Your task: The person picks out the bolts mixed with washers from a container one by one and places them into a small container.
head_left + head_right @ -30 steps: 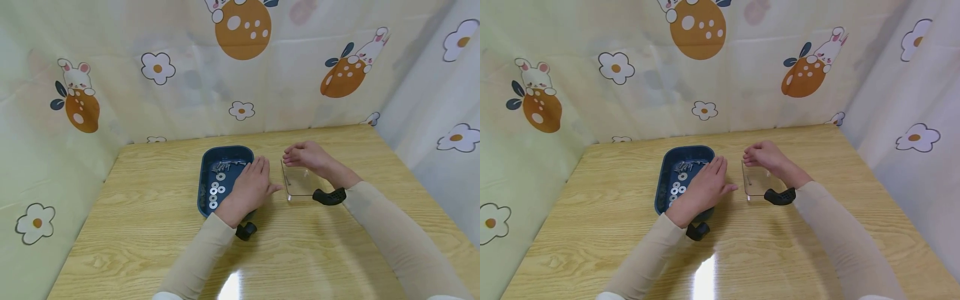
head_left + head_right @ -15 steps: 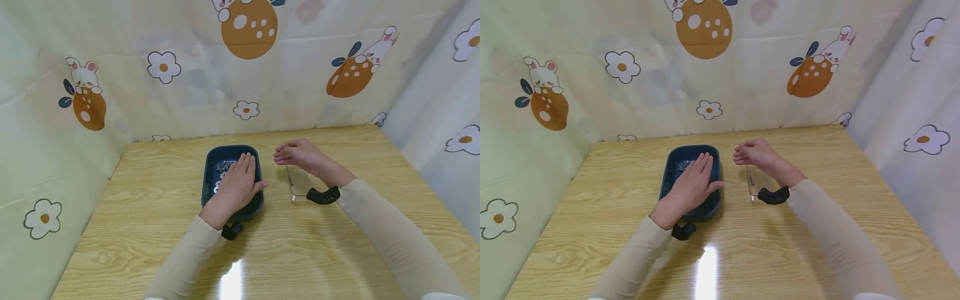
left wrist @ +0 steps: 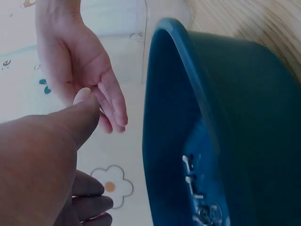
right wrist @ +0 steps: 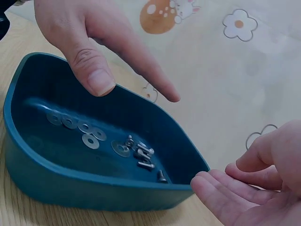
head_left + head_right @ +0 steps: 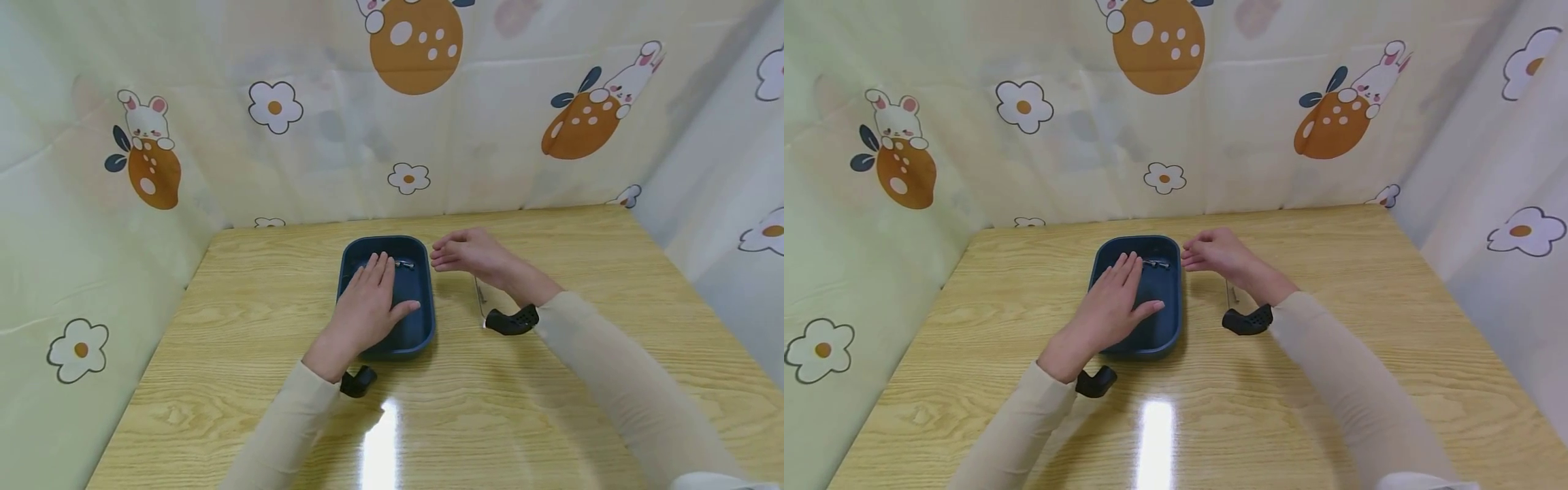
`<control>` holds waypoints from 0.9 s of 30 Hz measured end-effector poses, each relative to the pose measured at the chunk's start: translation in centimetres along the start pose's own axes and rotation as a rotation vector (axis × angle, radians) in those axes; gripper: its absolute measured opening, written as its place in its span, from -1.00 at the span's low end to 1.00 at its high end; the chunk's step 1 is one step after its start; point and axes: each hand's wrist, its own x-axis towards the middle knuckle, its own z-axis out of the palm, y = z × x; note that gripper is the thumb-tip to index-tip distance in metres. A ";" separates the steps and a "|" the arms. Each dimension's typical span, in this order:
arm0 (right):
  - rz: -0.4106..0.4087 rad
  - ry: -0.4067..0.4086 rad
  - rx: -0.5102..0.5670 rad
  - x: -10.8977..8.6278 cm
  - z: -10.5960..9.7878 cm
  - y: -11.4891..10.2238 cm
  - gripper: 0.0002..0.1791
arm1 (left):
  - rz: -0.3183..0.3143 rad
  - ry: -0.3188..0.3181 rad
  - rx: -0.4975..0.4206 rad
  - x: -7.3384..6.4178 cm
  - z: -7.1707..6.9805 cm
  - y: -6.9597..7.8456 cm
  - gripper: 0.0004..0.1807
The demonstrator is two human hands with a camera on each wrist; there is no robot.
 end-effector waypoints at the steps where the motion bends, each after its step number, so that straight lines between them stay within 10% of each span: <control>1: 0.000 -0.006 -0.001 0.1 0.2 0.0 -0.57 | -0.009 -0.004 -0.007 -0.1 0.0 -0.2 -0.02; 27: 0.052 -0.033 -0.084 3.6 6.1 0.2 -0.56 | -0.112 -0.015 -0.077 -3.6 1.5 -5.1 0.20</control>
